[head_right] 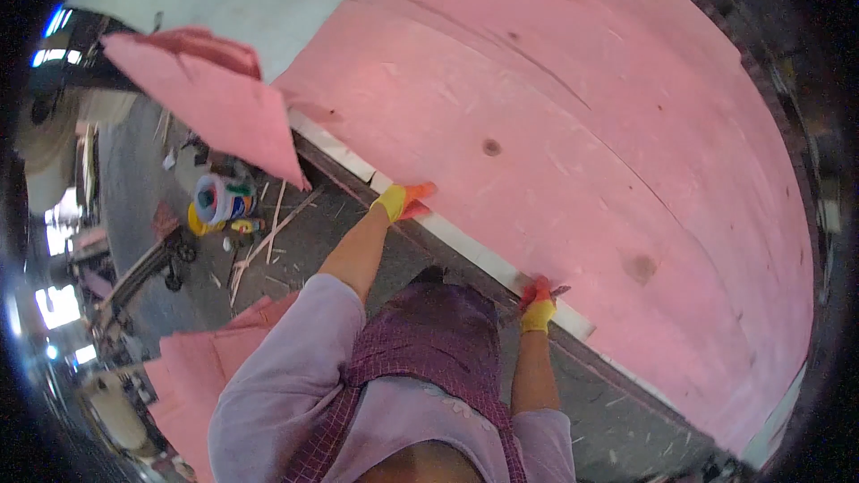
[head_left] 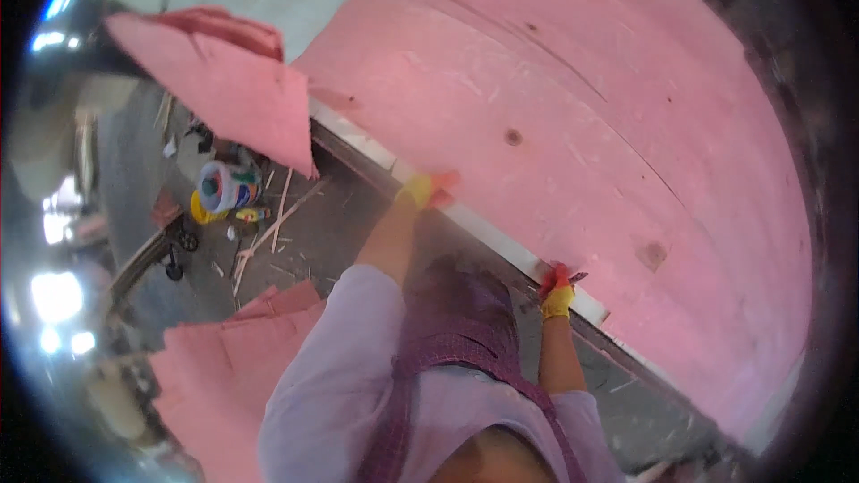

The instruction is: Sorting and stacking thin sheets of pink-colored wood veneer in a warehouse setting.

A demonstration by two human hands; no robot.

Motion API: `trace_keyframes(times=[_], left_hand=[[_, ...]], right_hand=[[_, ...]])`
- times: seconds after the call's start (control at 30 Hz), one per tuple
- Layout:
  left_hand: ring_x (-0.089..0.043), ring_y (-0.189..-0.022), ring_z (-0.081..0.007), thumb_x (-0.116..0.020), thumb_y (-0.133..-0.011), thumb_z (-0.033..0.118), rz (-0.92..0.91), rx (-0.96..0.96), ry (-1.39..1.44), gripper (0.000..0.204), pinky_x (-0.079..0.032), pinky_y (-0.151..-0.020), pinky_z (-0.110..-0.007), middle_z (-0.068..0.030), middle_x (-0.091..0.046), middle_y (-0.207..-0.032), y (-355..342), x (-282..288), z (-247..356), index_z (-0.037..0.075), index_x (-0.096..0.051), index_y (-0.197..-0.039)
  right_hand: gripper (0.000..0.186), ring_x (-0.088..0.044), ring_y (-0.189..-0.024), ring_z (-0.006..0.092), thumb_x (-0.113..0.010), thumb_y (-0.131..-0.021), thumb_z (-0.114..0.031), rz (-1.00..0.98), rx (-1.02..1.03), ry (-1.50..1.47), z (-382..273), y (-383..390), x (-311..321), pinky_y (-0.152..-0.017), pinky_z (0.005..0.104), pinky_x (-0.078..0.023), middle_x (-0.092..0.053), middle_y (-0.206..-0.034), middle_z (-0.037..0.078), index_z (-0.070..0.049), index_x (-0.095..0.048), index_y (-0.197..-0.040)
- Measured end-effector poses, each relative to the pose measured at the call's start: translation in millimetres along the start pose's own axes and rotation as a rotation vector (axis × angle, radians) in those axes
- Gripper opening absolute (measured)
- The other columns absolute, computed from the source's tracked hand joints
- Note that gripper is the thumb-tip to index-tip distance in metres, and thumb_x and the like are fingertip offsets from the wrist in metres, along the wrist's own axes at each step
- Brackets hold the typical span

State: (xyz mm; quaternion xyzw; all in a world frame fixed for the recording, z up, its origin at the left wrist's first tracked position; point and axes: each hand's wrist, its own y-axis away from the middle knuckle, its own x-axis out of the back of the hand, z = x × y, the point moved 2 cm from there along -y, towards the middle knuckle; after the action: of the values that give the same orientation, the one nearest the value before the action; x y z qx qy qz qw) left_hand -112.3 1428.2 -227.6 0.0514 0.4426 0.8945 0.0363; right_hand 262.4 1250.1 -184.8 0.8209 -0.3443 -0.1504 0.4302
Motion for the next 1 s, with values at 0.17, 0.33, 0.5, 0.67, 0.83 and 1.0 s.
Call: trace_keyframes(times=[0.17, 0.33, 0.5, 0.67, 0.83, 1.0], left_hand=[[-0.060, -0.065, -0.0129, -0.069, -0.077, 0.036, -0.206, 0.051, -0.228, 0.037, -0.049, -0.058, -0.026, -0.0087, -0.065, -0.073, 84, 54, 29, 0.005, -0.066, -0.097], [-0.059, -0.098, -0.0179, -0.061, -0.074, 0.003, 0.867, -0.938, -0.475, 0.044, -0.047, -0.081, -0.029, -0.0125, -0.062, -0.108, 193, 167, 128, 0.007, -0.058, -0.117], [-0.046, -0.114, -0.0356, -0.057, -0.073, 0.011, 1.117, -1.077, -1.366, 0.049, -0.037, -0.093, -0.044, -0.0101, -0.049, -0.126, 226, 247, 249, 0.018, -0.051, -0.121], [-0.054, -0.100, -0.0272, -0.062, -0.071, 0.017, 0.741, -0.981, -1.695, 0.016, -0.033, -0.095, -0.047, -0.0071, -0.060, -0.099, 175, 299, 266, 0.018, -0.064, -0.086], [-0.057, -0.094, -0.0240, -0.062, -0.071, 0.021, 0.482, -1.230, -1.499, 0.007, -0.034, -0.094, -0.043, -0.0052, -0.062, -0.087, 168, 308, 275, 0.019, -0.066, -0.077], [-0.057, -0.086, -0.0248, -0.059, -0.071, 0.020, 0.361, -1.469, -1.377, 0.004, -0.037, -0.087, -0.042, -0.0047, -0.059, -0.080, 167, 332, 267, 0.017, -0.061, -0.074]], right_hand=[[0.036, -0.043, -0.035, 0.0128, -0.064, -0.079, -0.042, -0.124, -0.020, 0.554, -42, 5, 9, -0.033, 0.0270, -0.033, -0.051, -0.049, 0.003, -0.008, -0.054, -0.071], [0.035, -0.047, -0.042, 0.0114, -0.063, -0.081, -0.040, -0.200, 0.092, 0.424, -67, 57, -48, -0.034, 0.0262, -0.035, -0.058, -0.065, 0.006, -0.006, -0.054, -0.084], [0.045, -0.048, -0.051, 0.0058, -0.055, -0.090, -0.032, -0.782, 0.289, 0.334, -68, 161, -227, -0.046, 0.0208, -0.039, -0.064, -0.103, 0.006, -0.003, -0.048, -0.124], [0.051, -0.050, -0.054, 0.0061, -0.058, -0.087, -0.037, -0.862, 0.545, 0.373, -56, 271, -446, -0.049, 0.0232, -0.041, -0.062, -0.097, -0.001, -0.005, -0.047, -0.127], [0.028, -0.055, -0.051, 0.0200, -0.060, -0.083, -0.026, -0.465, 0.889, 0.608, -6, 255, -578, -0.052, 0.0327, -0.045, -0.063, -0.074, 0.011, -0.008, -0.062, -0.104], [0.021, -0.058, -0.056, 0.0294, -0.058, -0.082, -0.029, -0.450, 1.120, 0.404, 9, 256, -584, -0.055, 0.0379, -0.046, -0.060, -0.061, 0.012, -0.009, -0.065, -0.081]])
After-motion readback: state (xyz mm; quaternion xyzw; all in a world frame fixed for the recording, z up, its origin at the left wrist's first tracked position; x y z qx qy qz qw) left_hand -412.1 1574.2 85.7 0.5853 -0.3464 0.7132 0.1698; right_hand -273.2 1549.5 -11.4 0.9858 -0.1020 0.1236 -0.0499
